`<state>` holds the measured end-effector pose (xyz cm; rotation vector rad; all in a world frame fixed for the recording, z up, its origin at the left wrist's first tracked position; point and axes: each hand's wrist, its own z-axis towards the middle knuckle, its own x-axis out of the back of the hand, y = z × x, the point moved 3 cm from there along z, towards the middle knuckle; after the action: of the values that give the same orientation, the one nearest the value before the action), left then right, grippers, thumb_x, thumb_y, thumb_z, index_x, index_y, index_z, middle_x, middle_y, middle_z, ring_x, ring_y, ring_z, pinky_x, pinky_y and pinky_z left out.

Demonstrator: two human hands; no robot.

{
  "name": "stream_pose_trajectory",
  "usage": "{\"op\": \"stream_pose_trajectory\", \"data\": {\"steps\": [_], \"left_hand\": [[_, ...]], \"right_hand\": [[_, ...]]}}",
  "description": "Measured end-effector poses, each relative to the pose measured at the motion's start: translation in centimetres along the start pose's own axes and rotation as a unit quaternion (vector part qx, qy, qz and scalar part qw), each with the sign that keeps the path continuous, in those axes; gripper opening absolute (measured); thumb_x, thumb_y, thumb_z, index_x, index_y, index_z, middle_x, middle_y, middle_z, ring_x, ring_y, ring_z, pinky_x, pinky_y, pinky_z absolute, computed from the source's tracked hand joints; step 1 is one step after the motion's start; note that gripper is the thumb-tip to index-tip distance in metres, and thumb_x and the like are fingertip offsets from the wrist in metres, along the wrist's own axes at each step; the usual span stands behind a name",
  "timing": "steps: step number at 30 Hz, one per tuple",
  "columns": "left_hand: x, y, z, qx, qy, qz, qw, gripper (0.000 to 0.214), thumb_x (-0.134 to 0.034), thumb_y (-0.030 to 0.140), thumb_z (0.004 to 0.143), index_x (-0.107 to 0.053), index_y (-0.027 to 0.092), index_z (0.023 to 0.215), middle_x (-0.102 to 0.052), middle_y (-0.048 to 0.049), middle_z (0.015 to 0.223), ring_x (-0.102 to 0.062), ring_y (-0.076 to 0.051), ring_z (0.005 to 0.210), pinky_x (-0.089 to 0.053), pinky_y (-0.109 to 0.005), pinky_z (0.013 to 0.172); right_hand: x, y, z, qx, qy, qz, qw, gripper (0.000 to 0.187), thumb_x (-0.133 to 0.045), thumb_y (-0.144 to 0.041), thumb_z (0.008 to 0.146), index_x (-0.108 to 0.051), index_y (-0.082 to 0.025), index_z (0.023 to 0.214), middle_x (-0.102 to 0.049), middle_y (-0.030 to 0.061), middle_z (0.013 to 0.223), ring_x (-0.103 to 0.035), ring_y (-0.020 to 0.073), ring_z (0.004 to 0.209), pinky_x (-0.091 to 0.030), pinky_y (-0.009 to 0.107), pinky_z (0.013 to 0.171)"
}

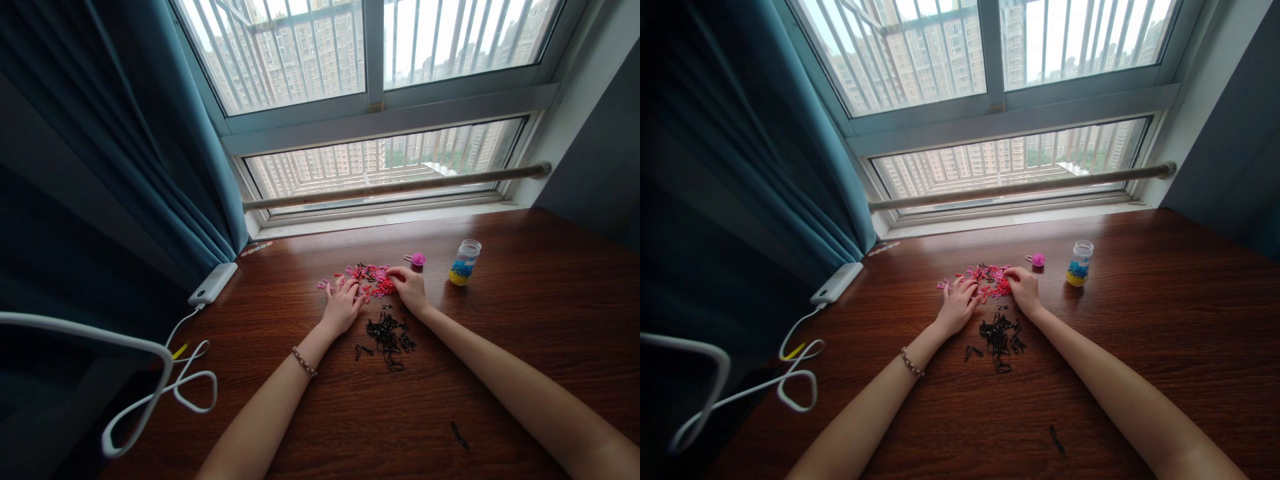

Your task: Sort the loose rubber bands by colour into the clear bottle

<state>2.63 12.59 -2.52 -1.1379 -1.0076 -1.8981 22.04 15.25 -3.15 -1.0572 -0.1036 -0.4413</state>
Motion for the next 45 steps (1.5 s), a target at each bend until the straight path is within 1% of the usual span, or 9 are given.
{"op": "stream_pose_trajectory", "data": {"steps": [8,14,19,24,32,34,36,40,45], "left_hand": [[0.9,-1.0,0.2,0.006,0.108,-0.129,0.986,0.03,-0.04,0.032,0.086,-0.055,0.017,0.107,-0.055,-0.0089,0.113,-0.044,-0.021,0.111,-0.03,-0.041,0.099],[0.6,-3.7,0.3,0.109,0.185,-0.329,0.92,0.019,-0.051,0.028,0.079,-0.063,0.016,0.087,-0.064,-0.0061,0.089,-0.06,-0.016,0.081,-0.048,-0.031,0.076],[0.1,-4.8,0.5,0.161,0.224,-0.426,0.861,0.016,-0.06,0.026,0.071,-0.064,0.014,0.081,-0.066,-0.0054,0.081,-0.062,-0.016,0.078,-0.049,-0.031,0.076],[-0.1,-5.0,0.7,0.188,0.229,-0.505,0.811,0.021,-0.06,0.026,0.07,-0.06,0.014,0.088,-0.066,-0.0061,0.082,-0.064,-0.016,0.074,-0.052,-0.031,0.072],[-0.5,-5.2,0.9,0.188,0.207,-0.552,0.786,0.028,-0.062,0.024,0.067,-0.056,0.012,0.093,-0.066,-0.009,0.087,-0.064,-0.017,0.078,-0.053,-0.033,0.072],[-0.6,-5.2,1.0,0.182,0.203,-0.566,0.778,0.029,-0.062,0.023,0.067,-0.055,0.012,0.094,-0.066,-0.0095,0.088,-0.065,-0.017,0.078,-0.053,-0.034,0.073],[-0.7,-5.2,1.0,0.178,0.203,-0.572,0.775,0.03,-0.062,0.022,0.067,-0.055,0.012,0.094,-0.066,-0.0096,0.089,-0.065,-0.017,0.079,-0.052,-0.035,0.075],[-0.8,-5.3,1.2,0.18,0.203,-0.571,0.775,0.031,-0.064,0.022,0.065,-0.055,0.012,0.093,-0.066,-0.0095,0.088,-0.065,-0.017,0.08,-0.051,-0.036,0.079],[-1.1,-5.5,1.2,0.192,0.194,-0.567,0.777,0.035,-0.067,0.024,0.062,-0.057,0.012,0.093,-0.066,-0.009,0.089,-0.064,-0.018,0.081,-0.052,-0.035,0.076]], "right_hand": [[0.2,-0.1,0.0,-0.051,0.008,0.001,0.999,0.019,-0.054,-0.031,0.071,-0.065,-0.016,0.077,-0.067,0.0055,0.076,-0.061,0.0182,0.069,-0.047,0.031,0.069],[0.1,0.1,0.0,-0.038,0.008,0.003,0.999,0.02,-0.052,-0.031,0.073,-0.064,-0.015,0.079,-0.066,0.0058,0.077,-0.059,0.0181,0.069,-0.046,0.03,0.067],[0.1,0.2,0.1,-0.011,0.01,-0.029,0.999,0.024,-0.048,-0.03,0.076,-0.065,-0.015,0.083,-0.066,0.0079,0.083,-0.059,0.0197,0.075,-0.045,0.032,0.071],[0.2,0.1,0.1,-0.013,0.014,-0.045,0.999,0.023,-0.047,-0.03,0.076,-0.064,-0.016,0.083,-0.066,0.0075,0.083,-0.059,0.0199,0.075,-0.045,0.033,0.072],[0.0,0.0,0.3,-0.051,0.001,-0.004,0.999,0.023,-0.051,-0.035,0.074,-0.061,-0.016,0.08,-0.064,0.0071,0.079,-0.059,0.0187,0.071,-0.046,0.032,0.068],[0.1,-0.4,0.8,-0.067,-0.044,0.016,0.997,0.024,-0.054,-0.036,0.072,-0.061,-0.015,0.079,-0.064,0.0062,0.076,-0.058,0.0174,0.068,-0.046,0.03,0.065],[0.1,-1.2,1.3,-0.085,-0.146,0.045,0.985,0.025,-0.058,-0.037,0.069,-0.062,-0.014,0.076,-0.064,0.005,0.071,-0.058,0.0158,0.064,-0.046,0.028,0.061],[0.4,-3.2,1.4,-0.133,-0.401,0.093,0.901,0.029,-0.064,-0.039,0.065,-0.065,-0.011,0.074,-0.063,0.0028,0.06,-0.057,0.0126,0.055,-0.044,0.024,0.053],[0.8,-4.6,0.3,-0.146,-0.557,0.068,0.815,0.028,-0.066,-0.039,0.062,-0.066,-0.011,0.069,-0.062,0.0007,0.054,-0.056,0.0107,0.048,-0.043,0.021,0.047]]}}
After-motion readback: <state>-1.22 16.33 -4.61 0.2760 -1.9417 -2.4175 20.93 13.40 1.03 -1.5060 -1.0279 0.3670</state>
